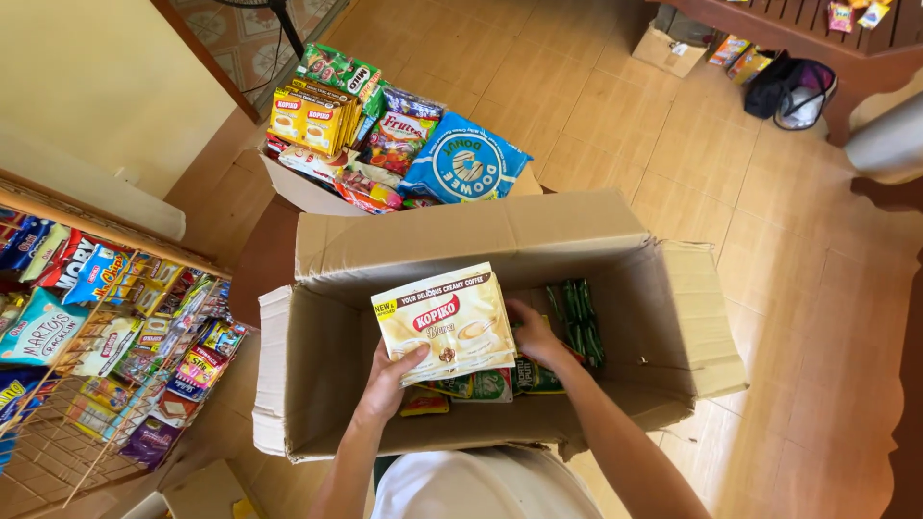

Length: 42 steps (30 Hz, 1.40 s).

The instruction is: Restock snacks from cardboard boxes onto a wire display shelf.

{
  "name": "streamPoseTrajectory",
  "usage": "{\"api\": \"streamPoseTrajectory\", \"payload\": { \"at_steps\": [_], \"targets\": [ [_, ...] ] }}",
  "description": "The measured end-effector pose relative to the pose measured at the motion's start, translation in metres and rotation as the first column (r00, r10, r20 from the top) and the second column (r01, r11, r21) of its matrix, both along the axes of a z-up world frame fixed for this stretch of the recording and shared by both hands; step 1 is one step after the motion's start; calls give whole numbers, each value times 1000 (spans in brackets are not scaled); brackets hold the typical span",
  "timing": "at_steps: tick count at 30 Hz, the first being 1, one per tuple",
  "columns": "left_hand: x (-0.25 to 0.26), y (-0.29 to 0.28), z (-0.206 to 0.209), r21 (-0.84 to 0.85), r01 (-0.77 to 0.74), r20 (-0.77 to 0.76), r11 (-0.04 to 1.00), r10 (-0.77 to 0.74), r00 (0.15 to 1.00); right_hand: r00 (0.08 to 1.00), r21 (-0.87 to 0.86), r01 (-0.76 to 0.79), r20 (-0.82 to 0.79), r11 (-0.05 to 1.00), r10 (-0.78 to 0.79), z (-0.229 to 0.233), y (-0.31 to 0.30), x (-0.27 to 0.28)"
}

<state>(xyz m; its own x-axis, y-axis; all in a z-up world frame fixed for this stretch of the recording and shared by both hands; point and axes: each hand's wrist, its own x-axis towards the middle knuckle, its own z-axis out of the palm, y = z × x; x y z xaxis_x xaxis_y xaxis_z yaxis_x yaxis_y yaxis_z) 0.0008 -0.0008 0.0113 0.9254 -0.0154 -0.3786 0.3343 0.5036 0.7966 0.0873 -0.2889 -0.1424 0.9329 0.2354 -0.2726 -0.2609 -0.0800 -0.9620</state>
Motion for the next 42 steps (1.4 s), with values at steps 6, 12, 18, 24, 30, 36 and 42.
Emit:
{"api": "streamPoseTrajectory", "payload": {
  "at_steps": [6,12,18,24,30,36,42],
  "targets": [
    [-5,1,-2,58,28,0,998,-28,1000,749,-403,-616,-34,677,661,-11,-2,-5],
    [-11,1,1,65,54,63,996,-58,996,557,-382,-830,-545,406,627,31,0,-18],
    [-1,0,46,-2,3,112,1000,-2,994,756,-23,-620,-285,784,590,-24,-17,-32],
    [-6,3,57,-105,7,179,994,12,984,821,-243,-546,-344,802,455,-9,-14,-21],
    [-7,4,80,-86,45,205,995,-27,978,915,221,-325,-172,920,364,-154,-35,-22],
    [-5,7,56,-7,3,120,1000,-2,993,915,47,-254,-311,966,256,-81,-14,-15],
    [-9,5,31,54,-22,48,998,20,999,886,492,11,-408,871,219,25,11,-12]
  ]
}}
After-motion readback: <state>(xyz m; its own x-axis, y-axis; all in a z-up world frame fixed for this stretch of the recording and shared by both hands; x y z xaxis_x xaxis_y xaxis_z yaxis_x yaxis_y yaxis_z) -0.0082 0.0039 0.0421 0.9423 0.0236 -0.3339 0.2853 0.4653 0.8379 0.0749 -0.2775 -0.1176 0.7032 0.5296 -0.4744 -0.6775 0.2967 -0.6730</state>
